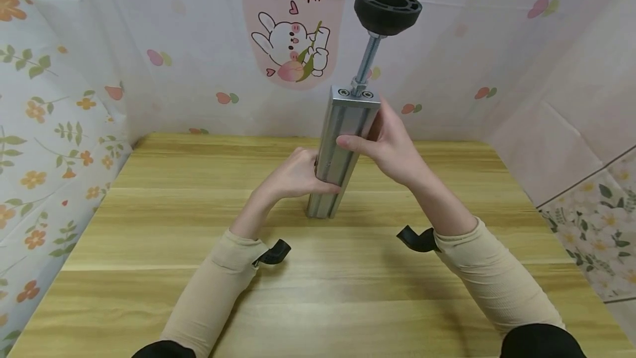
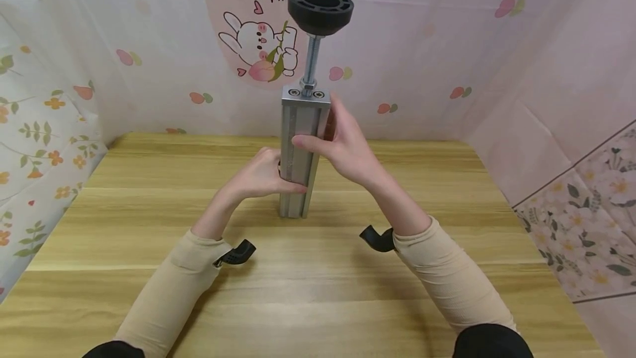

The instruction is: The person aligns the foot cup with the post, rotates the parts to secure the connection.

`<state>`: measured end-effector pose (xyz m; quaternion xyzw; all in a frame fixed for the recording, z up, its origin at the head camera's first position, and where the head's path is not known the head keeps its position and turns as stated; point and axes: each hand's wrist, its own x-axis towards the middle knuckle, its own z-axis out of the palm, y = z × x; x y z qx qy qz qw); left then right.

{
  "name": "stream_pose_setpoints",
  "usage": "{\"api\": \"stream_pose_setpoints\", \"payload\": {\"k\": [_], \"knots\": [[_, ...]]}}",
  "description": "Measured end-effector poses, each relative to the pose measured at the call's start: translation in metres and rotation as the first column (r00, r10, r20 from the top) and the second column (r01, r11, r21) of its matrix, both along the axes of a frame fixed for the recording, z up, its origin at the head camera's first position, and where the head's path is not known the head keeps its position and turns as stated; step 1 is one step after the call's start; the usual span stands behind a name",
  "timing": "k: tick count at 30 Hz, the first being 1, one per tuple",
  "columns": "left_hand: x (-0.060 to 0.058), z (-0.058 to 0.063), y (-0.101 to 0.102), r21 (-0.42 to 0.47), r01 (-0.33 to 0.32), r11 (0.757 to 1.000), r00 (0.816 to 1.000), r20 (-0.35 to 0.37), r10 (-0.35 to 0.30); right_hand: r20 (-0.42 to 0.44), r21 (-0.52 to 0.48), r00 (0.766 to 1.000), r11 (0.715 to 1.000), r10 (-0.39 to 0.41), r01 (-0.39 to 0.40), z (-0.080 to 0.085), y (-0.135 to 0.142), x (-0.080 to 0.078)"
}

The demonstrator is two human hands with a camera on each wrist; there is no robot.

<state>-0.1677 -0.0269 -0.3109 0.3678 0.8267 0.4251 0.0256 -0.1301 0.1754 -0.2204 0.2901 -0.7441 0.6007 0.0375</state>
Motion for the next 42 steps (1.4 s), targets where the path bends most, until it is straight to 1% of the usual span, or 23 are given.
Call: {"api": "stream_pose_setpoints", "payload": {"k": [8, 12, 14, 19, 24, 32, 36, 42], "knots": [[0.003, 0.003, -0.001, -0.003, -0.002, 1.0, 1.0, -0.02, 0.002, 0.005, -0.025, 1.0, 1.0, -0.008, 0.008, 0.001, 0.001, 0.004], [0.006, 0.004, -0.001, -0.005, -0.01, 1.0, 1.0, -0.02, 0.01, 0.002, -0.062, 1.0, 0.998, -0.01, 0.01, 0.001, 0.002, 0.006], [0.006, 0.004, 0.0, -0.005, -0.016, 1.0, 0.999, -0.029, 0.016, 0.002, -0.089, 1.0, 0.996, -0.016, 0.016, 0.0, 0.004, 0.007], [0.008, 0.004, 0.001, -0.009, -0.032, 0.999, 0.996, -0.08, 0.031, 0.028, -0.122, 0.999, 0.992, -0.036, 0.039, -0.004, 0.006, 0.008], [0.01, 0.005, 0.001, -0.018, -0.054, 0.998, 0.994, -0.096, 0.052, 0.036, -0.149, 0.998, 0.988, -0.045, 0.05, -0.008, 0.011, 0.009], [0.016, 0.007, -0.002, -0.064, -0.084, 0.994, 0.99, -0.117, 0.076, 0.016, -0.244, 1.0, 0.97, -0.006, 0.009, -0.015, 0.016, 0.011], [0.019, 0.009, -0.004, -0.078, -0.102, 0.992, 0.989, -0.117, 0.093, -0.004, -0.279, 1.0, 0.96, -0.003, 0.002, -0.02, 0.019, 0.011], [0.019, 0.009, -0.007, -0.081, -0.111, 0.99, 0.985, -0.139, 0.099, 0.007, -0.344, 1.0, 0.939, 0.015, -0.011, -0.028, 0.023, 0.011]]}}
